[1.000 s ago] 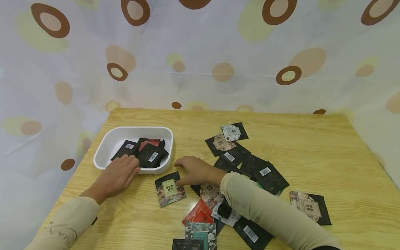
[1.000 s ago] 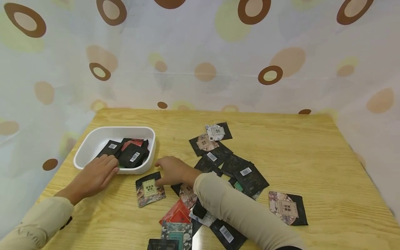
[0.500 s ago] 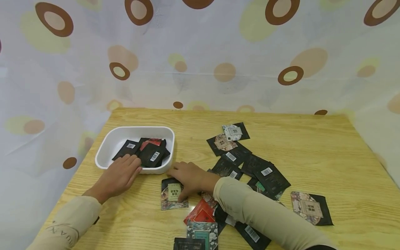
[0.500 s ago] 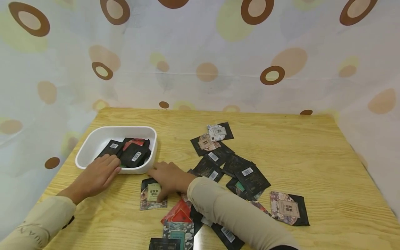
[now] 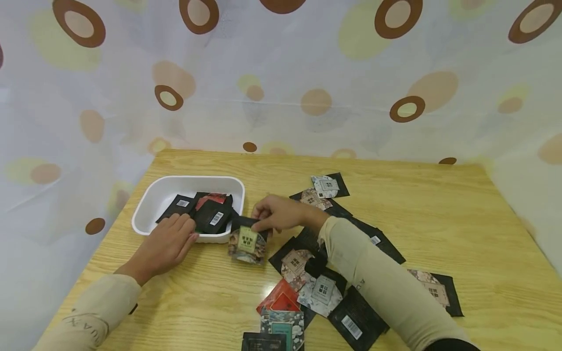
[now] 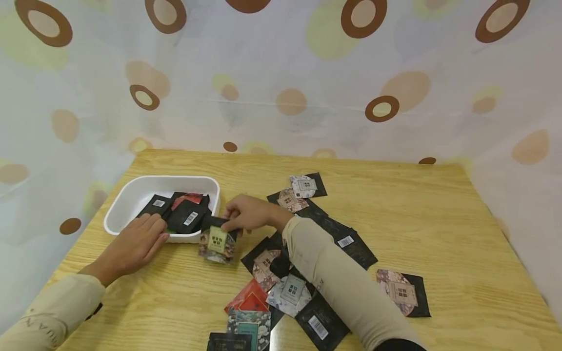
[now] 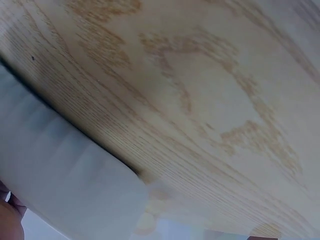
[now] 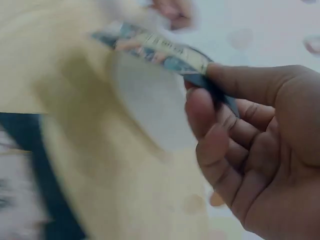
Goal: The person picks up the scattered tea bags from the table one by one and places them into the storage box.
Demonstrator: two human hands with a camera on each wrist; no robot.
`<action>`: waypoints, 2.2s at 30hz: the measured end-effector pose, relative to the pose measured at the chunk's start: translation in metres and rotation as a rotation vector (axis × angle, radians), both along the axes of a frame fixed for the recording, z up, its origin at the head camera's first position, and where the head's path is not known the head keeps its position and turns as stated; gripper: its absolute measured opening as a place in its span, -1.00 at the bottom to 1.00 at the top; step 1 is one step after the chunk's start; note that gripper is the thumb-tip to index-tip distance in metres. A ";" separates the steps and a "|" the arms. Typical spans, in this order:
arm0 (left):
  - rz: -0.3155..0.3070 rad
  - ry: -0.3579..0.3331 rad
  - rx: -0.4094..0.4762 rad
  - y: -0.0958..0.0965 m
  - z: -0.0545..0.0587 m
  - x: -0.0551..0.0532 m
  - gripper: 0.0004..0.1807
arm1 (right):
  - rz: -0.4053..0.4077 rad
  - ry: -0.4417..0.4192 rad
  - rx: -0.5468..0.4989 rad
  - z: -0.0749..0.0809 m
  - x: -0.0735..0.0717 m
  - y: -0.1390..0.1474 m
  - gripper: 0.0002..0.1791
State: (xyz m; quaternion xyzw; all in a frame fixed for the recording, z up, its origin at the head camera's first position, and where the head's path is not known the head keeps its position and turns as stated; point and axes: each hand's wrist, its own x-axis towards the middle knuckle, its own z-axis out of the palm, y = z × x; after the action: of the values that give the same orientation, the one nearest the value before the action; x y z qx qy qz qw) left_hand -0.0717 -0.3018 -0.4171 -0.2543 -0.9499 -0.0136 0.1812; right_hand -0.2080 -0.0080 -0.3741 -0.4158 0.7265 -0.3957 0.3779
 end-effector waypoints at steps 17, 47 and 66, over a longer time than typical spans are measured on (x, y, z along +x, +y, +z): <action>-0.031 0.009 0.054 0.005 -0.010 0.000 -0.66 | -0.515 -0.276 -0.033 -0.001 -0.009 -0.060 -0.47; -0.026 0.011 0.025 0.000 -0.002 0.000 -0.65 | -0.483 0.154 0.040 0.008 -0.030 0.014 -0.62; -0.008 -0.011 0.030 -0.004 -0.002 0.010 -0.67 | -0.318 0.415 0.241 -0.025 0.018 0.123 -0.67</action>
State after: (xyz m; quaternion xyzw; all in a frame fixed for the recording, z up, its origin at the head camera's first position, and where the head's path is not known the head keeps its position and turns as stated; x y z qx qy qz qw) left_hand -0.0616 -0.3061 -0.4189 -0.2552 -0.9495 -0.0299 0.1800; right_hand -0.1898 0.1154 -0.3991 -0.3209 0.8861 -0.2673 0.2008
